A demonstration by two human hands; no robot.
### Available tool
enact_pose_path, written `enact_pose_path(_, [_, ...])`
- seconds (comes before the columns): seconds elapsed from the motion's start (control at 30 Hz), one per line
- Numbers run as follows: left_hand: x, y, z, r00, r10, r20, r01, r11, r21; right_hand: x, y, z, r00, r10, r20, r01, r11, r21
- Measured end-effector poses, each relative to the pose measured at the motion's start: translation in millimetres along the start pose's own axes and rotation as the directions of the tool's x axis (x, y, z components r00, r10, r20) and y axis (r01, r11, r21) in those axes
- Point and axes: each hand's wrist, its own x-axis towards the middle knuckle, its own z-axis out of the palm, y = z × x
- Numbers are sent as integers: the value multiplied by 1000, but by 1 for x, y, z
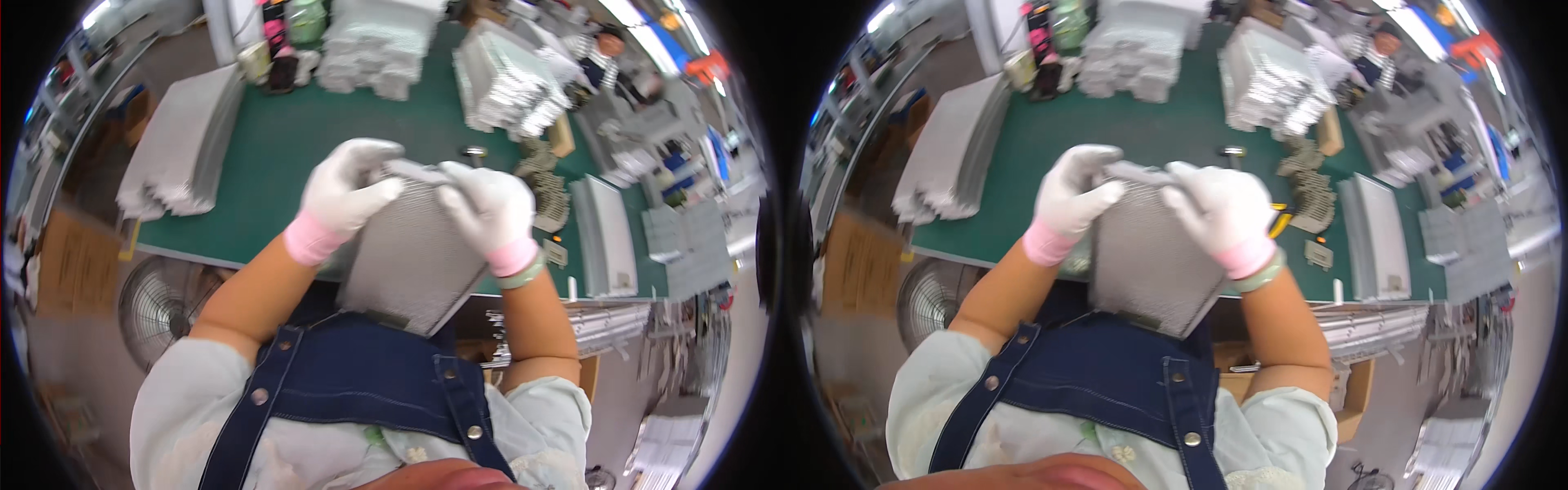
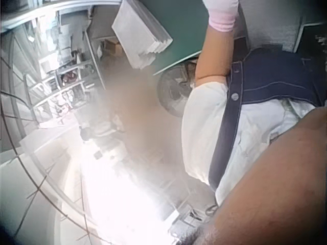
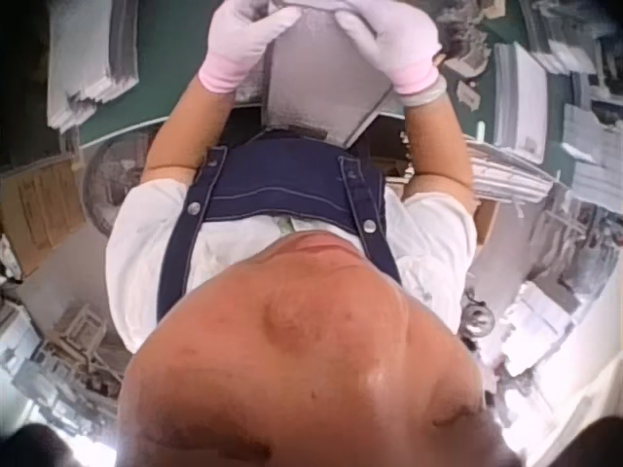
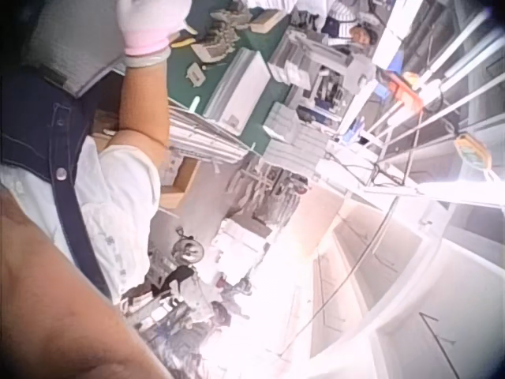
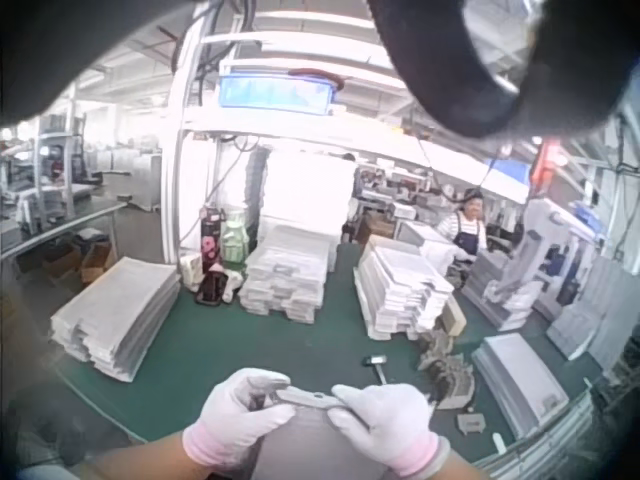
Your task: The person assembles metal grilles by inserting a mesh sheet into a white frame and securing it with a plastic clip. They use a hammer to tap the clip into place and a handheld tool to crimp the edges. The finished units are stacked on the table.
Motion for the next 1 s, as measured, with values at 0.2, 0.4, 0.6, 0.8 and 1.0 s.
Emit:
enact_pose_path(0.2, [0,21,5,996,-79,-50,81,996,43,4,-8,-7,995,93,36,-92,996,-17])
enact_pose_path(0.4, [5,39,22,932,357,55,-257,548,796,8,-9,-12,982,154,106,-154,988,-9])
enact_pose_path(0.6, [7,31,24,931,362,35,-231,513,827,11,-13,-8,993,97,74,-94,995,-33])
enact_pose_path(0.8, [5,8,21,988,147,-41,-129,950,285,4,-6,-4,995,95,31,-93,994,-64])
enact_pose_path(1.0, [-9,-10,20,973,230,18,-224,920,320,4,-10,3,995,76,62,-72,996,-59])
